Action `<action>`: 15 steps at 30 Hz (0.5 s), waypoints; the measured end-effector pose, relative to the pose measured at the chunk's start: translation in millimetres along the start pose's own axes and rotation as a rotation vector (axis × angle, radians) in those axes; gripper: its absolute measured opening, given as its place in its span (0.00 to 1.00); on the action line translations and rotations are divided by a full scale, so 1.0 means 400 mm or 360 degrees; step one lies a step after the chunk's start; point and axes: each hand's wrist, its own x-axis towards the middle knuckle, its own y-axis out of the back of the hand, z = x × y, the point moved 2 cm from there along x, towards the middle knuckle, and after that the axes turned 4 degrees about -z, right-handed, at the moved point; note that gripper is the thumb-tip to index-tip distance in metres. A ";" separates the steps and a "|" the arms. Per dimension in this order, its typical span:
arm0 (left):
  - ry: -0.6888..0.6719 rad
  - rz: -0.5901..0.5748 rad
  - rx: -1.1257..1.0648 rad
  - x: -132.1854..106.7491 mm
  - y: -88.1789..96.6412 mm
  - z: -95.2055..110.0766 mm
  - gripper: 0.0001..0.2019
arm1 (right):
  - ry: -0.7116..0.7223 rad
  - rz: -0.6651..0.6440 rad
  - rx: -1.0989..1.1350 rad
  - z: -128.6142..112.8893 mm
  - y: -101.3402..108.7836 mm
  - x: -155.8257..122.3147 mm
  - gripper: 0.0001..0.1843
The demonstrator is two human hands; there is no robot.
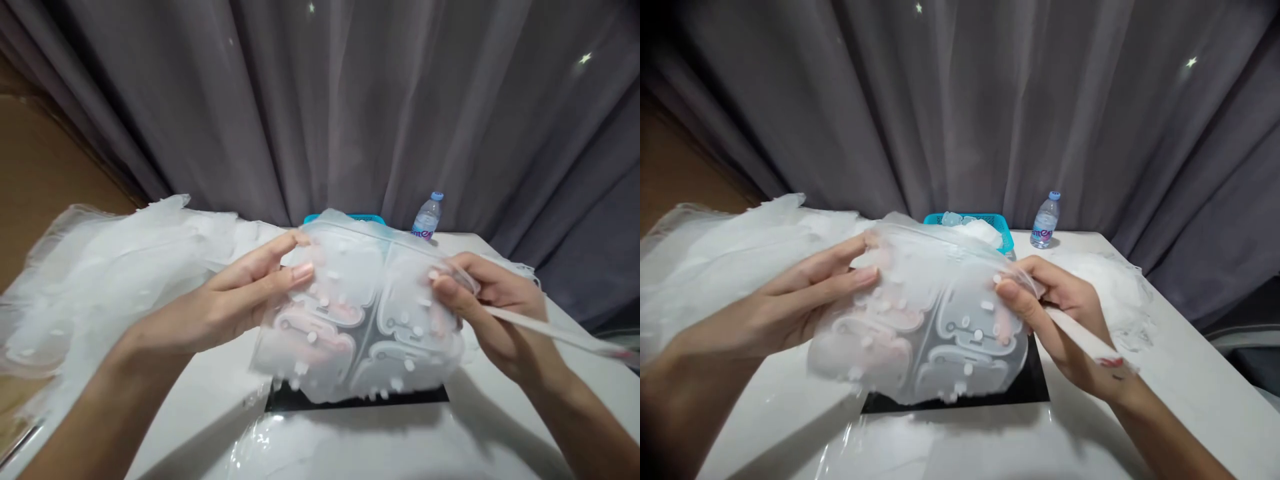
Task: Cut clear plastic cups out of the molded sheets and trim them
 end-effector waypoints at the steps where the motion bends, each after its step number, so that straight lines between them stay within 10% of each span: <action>1: 0.0029 -0.0129 -0.0104 0.005 0.001 -0.009 0.22 | -0.0006 0.0007 -0.0065 -0.010 0.002 0.019 0.12; 10: 0.0330 -0.0446 -0.0225 0.197 -0.065 -0.334 0.31 | -0.0332 -0.0388 -0.0716 0.373 -0.138 0.133 0.14; 15: 0.0325 -0.0434 -0.0172 0.197 -0.054 -0.377 0.30 | -0.0304 -0.0153 -0.0917 0.401 -0.171 0.066 0.10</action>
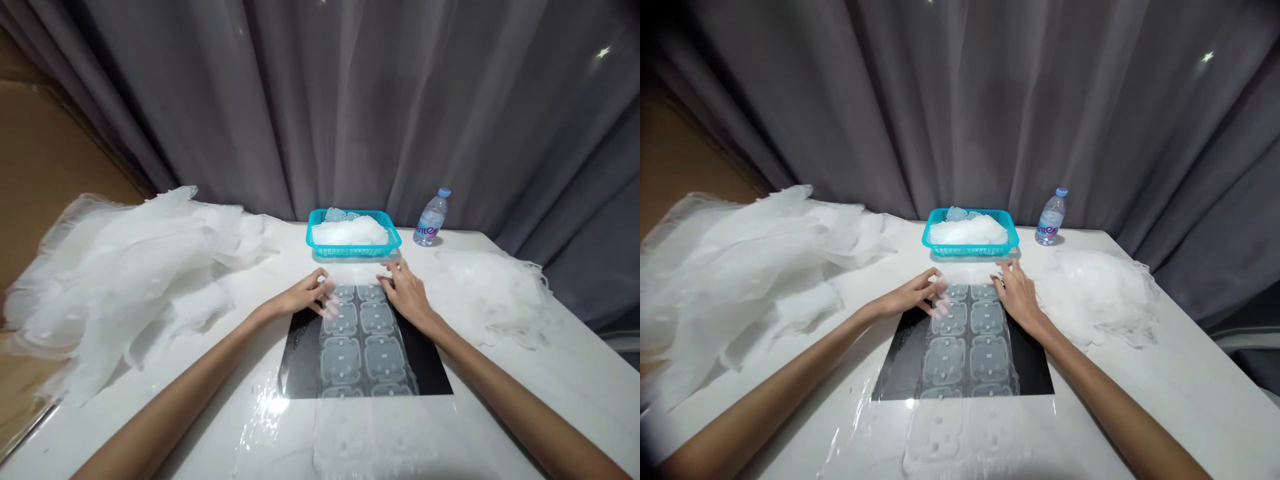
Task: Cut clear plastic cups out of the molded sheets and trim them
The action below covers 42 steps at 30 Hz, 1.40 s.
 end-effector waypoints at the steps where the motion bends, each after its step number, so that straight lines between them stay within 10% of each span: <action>1: 0.0004 0.0001 0.0011 -0.005 0.001 0.001 0.29 | 0.0017 0.0033 -0.0017 -0.009 0.002 -0.017 0.12; 7: 0.0122 -0.0078 0.0077 -0.026 -0.013 -0.005 0.37 | 0.0716 -0.0527 -0.0133 -0.073 -0.006 -0.123 0.13; 19: 0.0318 -0.0264 0.0215 -0.047 -0.071 -0.012 0.41 | 0.0750 -0.0852 -0.0132 -0.072 0.038 -0.157 0.15; 26: -0.0338 0.0361 0.1326 -0.055 -0.038 0.014 0.40 | 0.0943 -0.0298 -0.0095 -0.068 0.020 -0.113 0.19; 31: -0.0795 0.0066 0.1525 -0.053 -0.037 0.001 0.23 | 0.0766 -0.0369 0.0386 -0.088 0.038 -0.085 0.22; 42: -0.0836 0.0117 0.1589 -0.038 -0.024 -0.049 0.27 | 0.0494 -0.0684 0.0680 -0.101 -0.018 -0.058 0.03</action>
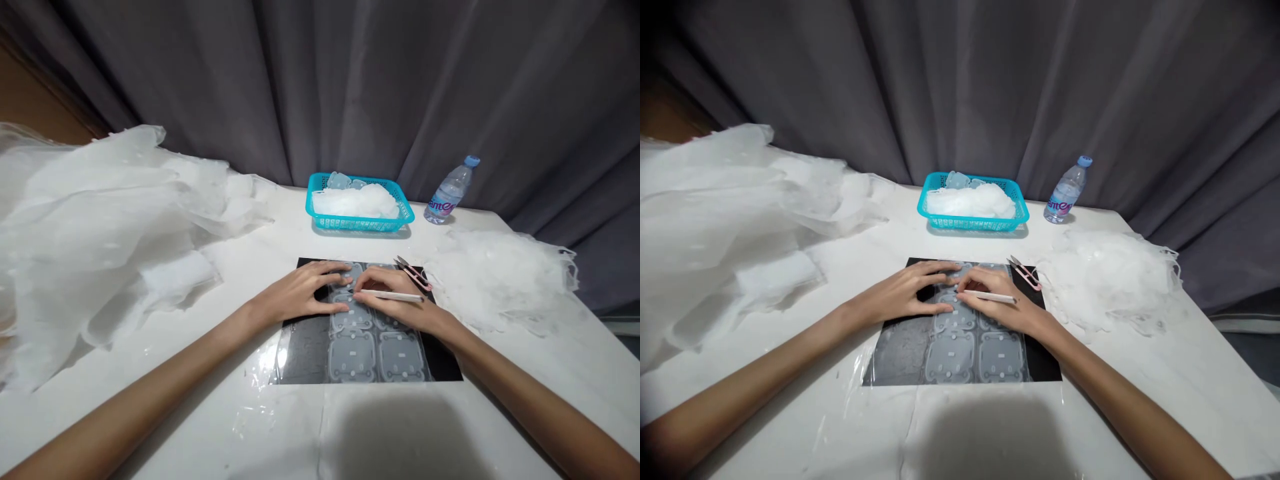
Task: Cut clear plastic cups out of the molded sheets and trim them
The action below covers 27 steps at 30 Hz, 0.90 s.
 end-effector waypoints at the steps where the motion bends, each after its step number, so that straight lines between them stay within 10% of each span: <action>1: 0.0007 -0.0005 -0.0001 0.001 0.000 0.000 0.27 | -0.0021 -0.0013 0.0029 0.003 -0.003 -0.001 0.04; 27: 0.0002 -0.0022 -0.0002 0.001 -0.005 -0.008 0.29 | 0.0291 -0.0108 -0.0568 -0.004 -0.036 -0.017 0.08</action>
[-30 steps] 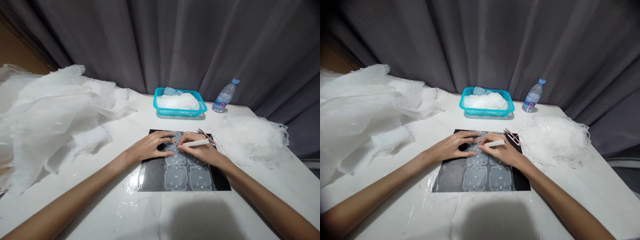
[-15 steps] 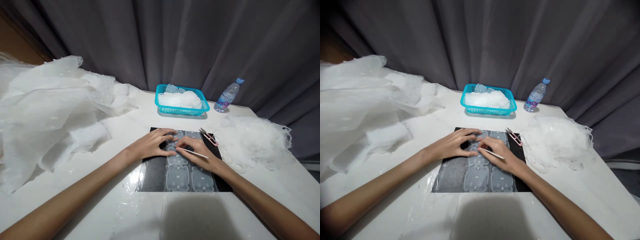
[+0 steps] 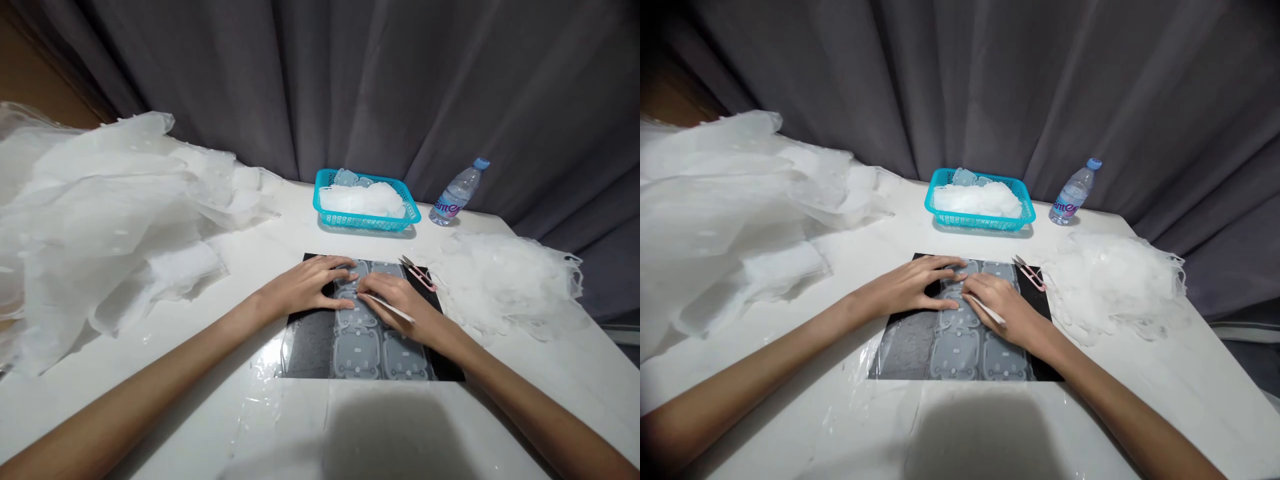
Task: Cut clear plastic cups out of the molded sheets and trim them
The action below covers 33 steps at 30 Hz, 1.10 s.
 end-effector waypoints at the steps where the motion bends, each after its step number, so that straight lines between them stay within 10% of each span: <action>1: 0.0006 -0.0012 0.0007 0.000 0.002 0.003 0.29 | -0.0017 -0.0031 -0.0002 0.001 0.012 -0.002 0.08; 25: 0.0026 -0.0005 -0.0194 0.010 -0.006 -0.016 0.31 | 0.0126 0.0115 -0.0354 0.057 -0.050 0.002 0.17; 33: 0.0754 0.0493 -0.0132 -0.034 -0.026 0.036 0.27 | 0.0204 0.0134 -0.0568 0.051 -0.027 0.014 0.14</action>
